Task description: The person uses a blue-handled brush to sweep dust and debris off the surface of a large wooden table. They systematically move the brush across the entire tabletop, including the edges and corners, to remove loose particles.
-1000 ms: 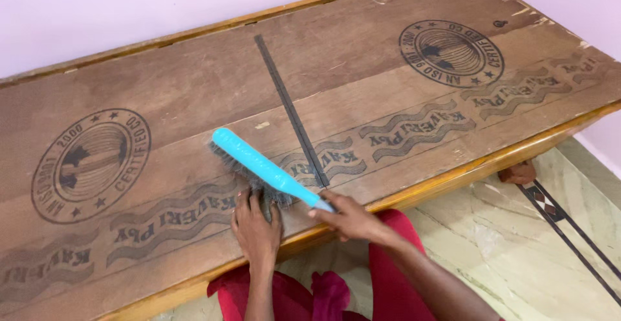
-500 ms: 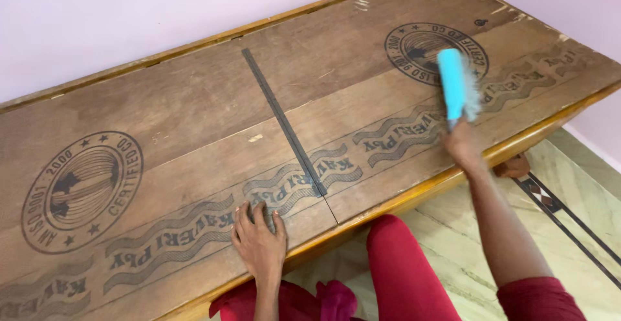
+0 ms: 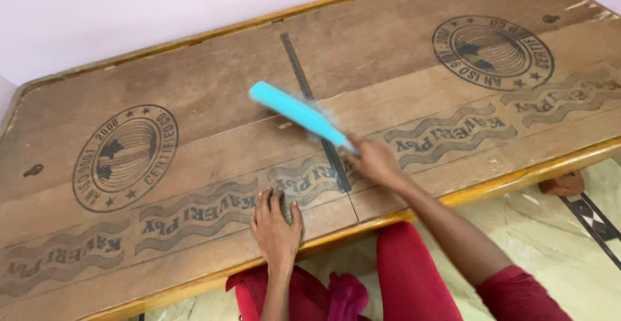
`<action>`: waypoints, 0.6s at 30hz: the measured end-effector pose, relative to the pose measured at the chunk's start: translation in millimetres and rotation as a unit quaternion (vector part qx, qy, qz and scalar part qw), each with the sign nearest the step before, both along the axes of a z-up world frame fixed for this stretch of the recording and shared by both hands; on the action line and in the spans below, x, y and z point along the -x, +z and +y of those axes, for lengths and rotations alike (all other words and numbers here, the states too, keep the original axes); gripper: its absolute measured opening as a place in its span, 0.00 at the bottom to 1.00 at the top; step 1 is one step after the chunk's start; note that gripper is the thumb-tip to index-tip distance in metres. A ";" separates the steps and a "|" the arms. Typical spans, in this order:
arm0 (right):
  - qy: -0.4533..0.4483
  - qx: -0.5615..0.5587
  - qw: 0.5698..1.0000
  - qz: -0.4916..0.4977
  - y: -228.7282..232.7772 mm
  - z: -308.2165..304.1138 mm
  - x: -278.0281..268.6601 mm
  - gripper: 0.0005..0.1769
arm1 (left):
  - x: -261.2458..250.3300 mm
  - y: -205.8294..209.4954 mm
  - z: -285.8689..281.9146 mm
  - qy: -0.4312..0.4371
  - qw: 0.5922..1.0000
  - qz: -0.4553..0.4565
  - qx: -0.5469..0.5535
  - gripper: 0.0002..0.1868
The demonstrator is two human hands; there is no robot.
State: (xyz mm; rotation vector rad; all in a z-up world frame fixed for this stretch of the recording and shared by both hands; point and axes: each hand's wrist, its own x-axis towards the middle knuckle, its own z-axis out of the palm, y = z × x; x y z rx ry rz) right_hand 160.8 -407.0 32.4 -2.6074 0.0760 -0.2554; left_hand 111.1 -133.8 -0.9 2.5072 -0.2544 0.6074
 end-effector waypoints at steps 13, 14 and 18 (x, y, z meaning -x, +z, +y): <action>-0.210 0.169 0.958 -0.098 -8.1 -250.6 69.9 0.24 | 2.3 0.2 -5.9 0.011 1.000 0.012 -0.023 0.19; -0.257 0.035 0.966 0.010 -14.7 -209.7 55.3 0.30 | 2.5 0.1 -5.6 0.009 1.000 0.013 -0.021 0.19; -0.079 -0.039 0.995 0.043 -21.1 21.4 38.6 0.27 | 0.7 -7.9 -2.8 -0.002 1.000 -0.015 -0.007 0.19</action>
